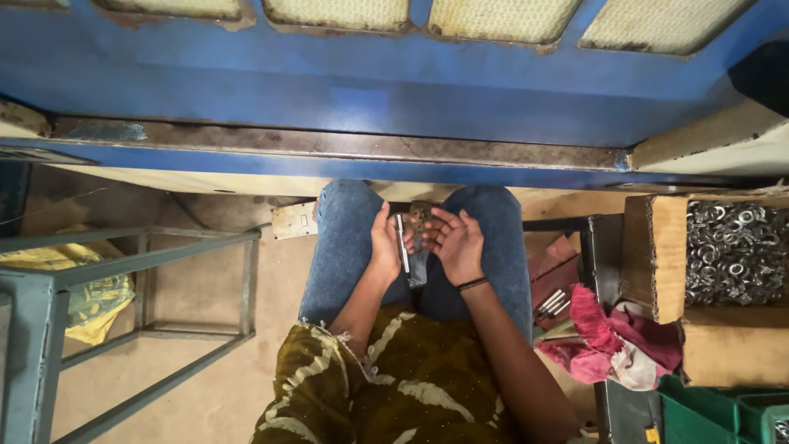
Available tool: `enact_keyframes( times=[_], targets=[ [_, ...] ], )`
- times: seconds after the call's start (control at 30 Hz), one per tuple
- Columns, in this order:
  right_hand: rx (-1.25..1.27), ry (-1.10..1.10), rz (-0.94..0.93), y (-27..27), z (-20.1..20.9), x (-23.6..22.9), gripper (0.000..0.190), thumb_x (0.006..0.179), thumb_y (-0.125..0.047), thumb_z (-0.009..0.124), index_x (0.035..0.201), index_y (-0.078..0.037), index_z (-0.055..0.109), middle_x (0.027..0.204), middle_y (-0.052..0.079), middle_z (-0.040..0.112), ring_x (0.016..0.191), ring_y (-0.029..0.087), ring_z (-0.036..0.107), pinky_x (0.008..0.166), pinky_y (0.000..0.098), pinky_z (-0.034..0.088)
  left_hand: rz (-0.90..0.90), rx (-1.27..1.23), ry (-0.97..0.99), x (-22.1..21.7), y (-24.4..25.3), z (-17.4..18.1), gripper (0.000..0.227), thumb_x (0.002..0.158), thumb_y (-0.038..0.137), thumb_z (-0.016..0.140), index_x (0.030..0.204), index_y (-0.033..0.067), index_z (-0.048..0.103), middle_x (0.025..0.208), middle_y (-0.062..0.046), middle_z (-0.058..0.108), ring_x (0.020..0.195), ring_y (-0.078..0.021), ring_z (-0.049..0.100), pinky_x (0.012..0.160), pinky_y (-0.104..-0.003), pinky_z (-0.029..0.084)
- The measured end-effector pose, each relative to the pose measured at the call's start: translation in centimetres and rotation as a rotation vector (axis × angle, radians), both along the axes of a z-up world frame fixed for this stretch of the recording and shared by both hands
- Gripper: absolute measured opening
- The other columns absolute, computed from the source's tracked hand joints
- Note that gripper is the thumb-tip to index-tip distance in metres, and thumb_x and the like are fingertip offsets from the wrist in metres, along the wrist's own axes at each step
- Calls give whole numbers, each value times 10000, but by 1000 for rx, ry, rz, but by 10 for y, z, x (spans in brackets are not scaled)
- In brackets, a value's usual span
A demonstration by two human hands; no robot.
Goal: The person sits on the floor and repeatedly picks up small metal rings and cylindrical rods, inserts the rings onto the rods, and places the assembled pieces into a cardboard box. The person occasionally wipes the rods with a pink cloth and opens the machine door to place parts inside.
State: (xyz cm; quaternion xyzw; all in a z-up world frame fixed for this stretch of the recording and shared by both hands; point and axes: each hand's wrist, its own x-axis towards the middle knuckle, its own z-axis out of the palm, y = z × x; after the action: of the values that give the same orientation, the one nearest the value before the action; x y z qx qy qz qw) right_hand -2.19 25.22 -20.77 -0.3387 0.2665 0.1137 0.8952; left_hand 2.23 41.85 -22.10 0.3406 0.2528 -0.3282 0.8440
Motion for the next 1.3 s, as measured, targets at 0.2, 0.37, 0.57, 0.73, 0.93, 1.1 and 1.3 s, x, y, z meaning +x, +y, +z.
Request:
enact_keyframes(
  times=[0.2, 0.37, 0.57, 0.73, 0.93, 1.1, 1.3],
  targets=[
    [27, -8, 1, 0, 2, 1, 638, 979, -562, 426, 1251, -30, 650, 1028, 106, 697, 938, 256, 661, 869, 428, 508, -40, 16, -12, 1, 0, 4, 683, 955, 729, 362, 841, 94, 587, 511, 31, 335, 441, -138, 309, 466, -304, 260],
    [17, -30, 5, 2, 3, 1, 653, 990, -566, 414, 1264, -18, 641, 1035, 109, 695, 937, 248, 656, 873, 413, 499, -93, 55, 9, 2, -3, 1, 643, 974, 688, 394, 842, 96, 607, 506, 25, 362, 441, -141, 342, 476, -300, 289],
    [-3, -30, 31, 4, 3, 2, 650, 992, -558, 410, 1271, -17, 638, 1053, 123, 699, 941, 251, 659, 880, 414, 499, -116, 35, -39, 2, -3, -6, 716, 971, 697, 383, 852, 39, 641, 481, 24, 346, 411, -141, 323, 445, -300, 281],
    [26, -28, 26, 4, -1, 3, 661, 975, -573, 410, 1267, -26, 640, 1053, 134, 720, 947, 250, 665, 884, 416, 506, -115, -8, -58, 3, -3, -8, 731, 970, 687, 369, 850, 20, 640, 476, 33, 334, 402, -133, 320, 431, -297, 278],
    [254, -83, -135, -9, 30, -4, 650, 974, -576, 454, 1249, -21, 650, 1003, 124, 712, 937, 273, 681, 880, 423, 523, -113, 38, -165, -3, -27, 31, 570, 1031, 561, 409, 906, 40, 605, 577, 14, 423, 476, -111, 360, 484, -282, 303],
    [257, -190, -343, -49, 115, -41, 605, 953, -518, 549, 1240, 3, 657, 1003, 109, 706, 935, 261, 677, 892, 395, 532, -253, -17, -328, -12, -81, 102, 378, 1033, 403, 517, 944, 47, 605, 608, 54, 381, 504, -74, 350, 485, -260, 296],
    [-885, -276, -529, -135, 250, -131, 260, 995, -123, 577, 1081, 76, 722, 990, 148, 726, 865, 187, 615, 779, 325, 486, -569, 63, -748, -27, -169, 213, 153, 987, 197, 683, 1023, 48, 675, 687, 64, 496, 581, -27, 421, 502, -225, 310]
  ],
)
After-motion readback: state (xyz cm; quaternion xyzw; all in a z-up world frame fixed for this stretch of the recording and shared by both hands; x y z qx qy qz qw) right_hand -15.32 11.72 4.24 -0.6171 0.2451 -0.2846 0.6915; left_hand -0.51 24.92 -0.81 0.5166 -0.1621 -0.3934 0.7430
